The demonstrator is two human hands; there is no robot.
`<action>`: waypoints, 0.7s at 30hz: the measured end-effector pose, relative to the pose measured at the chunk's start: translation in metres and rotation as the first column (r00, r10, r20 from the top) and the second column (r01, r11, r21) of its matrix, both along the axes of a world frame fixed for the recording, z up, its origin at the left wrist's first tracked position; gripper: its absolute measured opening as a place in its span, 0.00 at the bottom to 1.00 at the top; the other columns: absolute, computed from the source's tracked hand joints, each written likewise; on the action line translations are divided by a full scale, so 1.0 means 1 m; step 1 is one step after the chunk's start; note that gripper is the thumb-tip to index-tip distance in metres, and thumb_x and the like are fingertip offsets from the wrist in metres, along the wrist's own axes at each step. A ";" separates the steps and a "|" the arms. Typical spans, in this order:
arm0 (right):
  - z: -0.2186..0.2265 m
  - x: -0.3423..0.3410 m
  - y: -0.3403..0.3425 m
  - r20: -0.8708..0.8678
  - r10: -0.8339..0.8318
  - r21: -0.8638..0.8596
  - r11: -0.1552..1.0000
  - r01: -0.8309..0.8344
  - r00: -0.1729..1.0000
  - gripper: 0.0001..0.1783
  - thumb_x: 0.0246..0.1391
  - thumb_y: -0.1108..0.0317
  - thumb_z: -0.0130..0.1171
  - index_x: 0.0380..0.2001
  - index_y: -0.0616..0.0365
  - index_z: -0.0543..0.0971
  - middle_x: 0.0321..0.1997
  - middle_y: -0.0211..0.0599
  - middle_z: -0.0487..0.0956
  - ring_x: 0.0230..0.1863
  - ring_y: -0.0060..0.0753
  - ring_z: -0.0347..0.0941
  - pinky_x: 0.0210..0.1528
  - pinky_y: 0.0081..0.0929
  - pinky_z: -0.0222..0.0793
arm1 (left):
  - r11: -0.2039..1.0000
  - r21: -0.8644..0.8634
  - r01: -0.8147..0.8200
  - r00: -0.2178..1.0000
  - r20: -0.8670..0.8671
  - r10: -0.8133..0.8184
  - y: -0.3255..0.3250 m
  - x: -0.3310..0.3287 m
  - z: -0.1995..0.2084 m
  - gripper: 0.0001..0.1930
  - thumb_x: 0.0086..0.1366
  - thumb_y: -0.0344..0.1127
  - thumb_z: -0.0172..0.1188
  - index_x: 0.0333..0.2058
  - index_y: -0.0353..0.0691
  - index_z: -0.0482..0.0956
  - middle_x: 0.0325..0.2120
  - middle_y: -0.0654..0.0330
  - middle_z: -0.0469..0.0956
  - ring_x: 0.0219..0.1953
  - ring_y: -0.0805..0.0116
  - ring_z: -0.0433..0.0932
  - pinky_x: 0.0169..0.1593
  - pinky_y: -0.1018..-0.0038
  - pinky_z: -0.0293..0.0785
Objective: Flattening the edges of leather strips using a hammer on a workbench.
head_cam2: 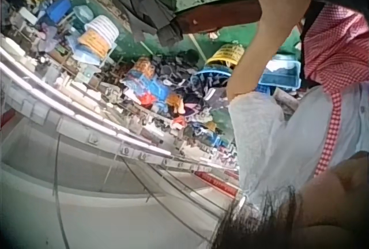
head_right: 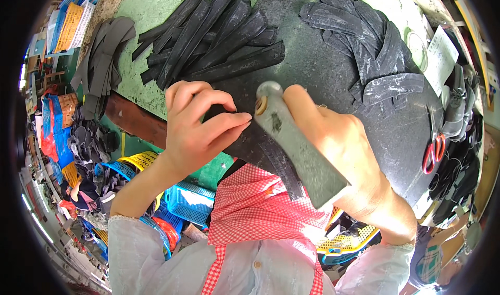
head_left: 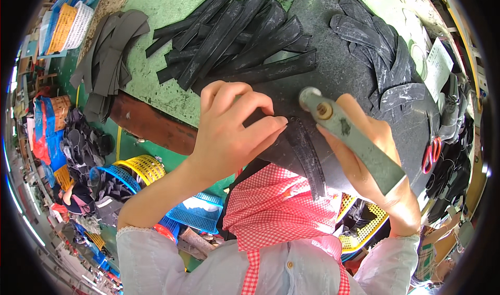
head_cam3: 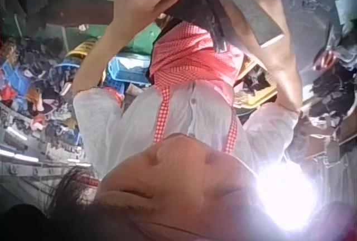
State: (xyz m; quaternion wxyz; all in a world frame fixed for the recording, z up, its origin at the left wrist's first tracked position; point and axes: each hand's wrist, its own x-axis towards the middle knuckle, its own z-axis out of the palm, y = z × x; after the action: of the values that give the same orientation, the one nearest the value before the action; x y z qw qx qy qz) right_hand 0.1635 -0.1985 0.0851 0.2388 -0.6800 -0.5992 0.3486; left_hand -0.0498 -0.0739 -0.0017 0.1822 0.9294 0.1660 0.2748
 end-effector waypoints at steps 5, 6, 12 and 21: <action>-0.005 -0.008 0.001 0.118 0.130 -0.039 0.991 -0.126 0.985 0.16 0.61 0.67 0.61 0.48 0.60 0.70 0.27 0.52 0.80 0.34 0.63 0.82 0.36 0.56 0.77 | 0.994 0.106 0.012 0.997 -0.075 -0.004 -0.009 -0.006 0.005 0.15 0.52 0.36 0.76 0.40 0.55 0.87 0.40 0.73 0.79 0.46 0.62 0.73 0.54 0.57 0.63; -0.007 -0.007 0.001 0.067 0.129 -0.049 0.991 -0.126 0.989 0.15 0.62 0.66 0.60 0.47 0.59 0.70 0.27 0.52 0.80 0.34 0.63 0.82 0.36 0.56 0.77 | 0.996 0.088 -0.008 0.996 -0.086 0.016 -0.016 -0.008 0.006 0.16 0.53 0.37 0.76 0.42 0.54 0.87 0.42 0.72 0.78 0.46 0.62 0.73 0.54 0.57 0.62; -0.001 -0.002 0.007 0.093 0.182 -0.023 0.983 -0.180 0.979 0.14 0.62 0.66 0.59 0.47 0.59 0.70 0.28 0.53 0.80 0.34 0.63 0.82 0.36 0.55 0.77 | 0.957 -0.216 0.191 0.970 -0.106 -0.217 -0.078 -0.021 0.001 0.39 0.58 0.50 0.71 0.66 0.40 0.77 0.68 0.55 0.71 0.71 0.54 0.68 0.74 0.52 0.62; -0.009 -0.002 0.003 -0.095 0.031 0.020 0.999 -0.029 0.995 0.07 0.67 0.74 0.58 0.45 0.60 0.73 0.28 0.54 0.74 0.34 0.67 0.75 0.35 0.43 0.71 | 0.965 -0.207 0.161 0.984 -0.039 -0.172 -0.076 0.004 -0.003 0.24 0.60 0.42 0.71 0.53 0.35 0.81 0.60 0.46 0.73 0.68 0.46 0.71 0.72 0.47 0.69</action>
State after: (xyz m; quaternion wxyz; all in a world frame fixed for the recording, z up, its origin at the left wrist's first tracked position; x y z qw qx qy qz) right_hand 0.1614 -0.1953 0.0756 0.2683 -0.6511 -0.6006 0.3786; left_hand -0.0458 -0.1499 -0.0047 0.2935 0.9241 0.1196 0.2138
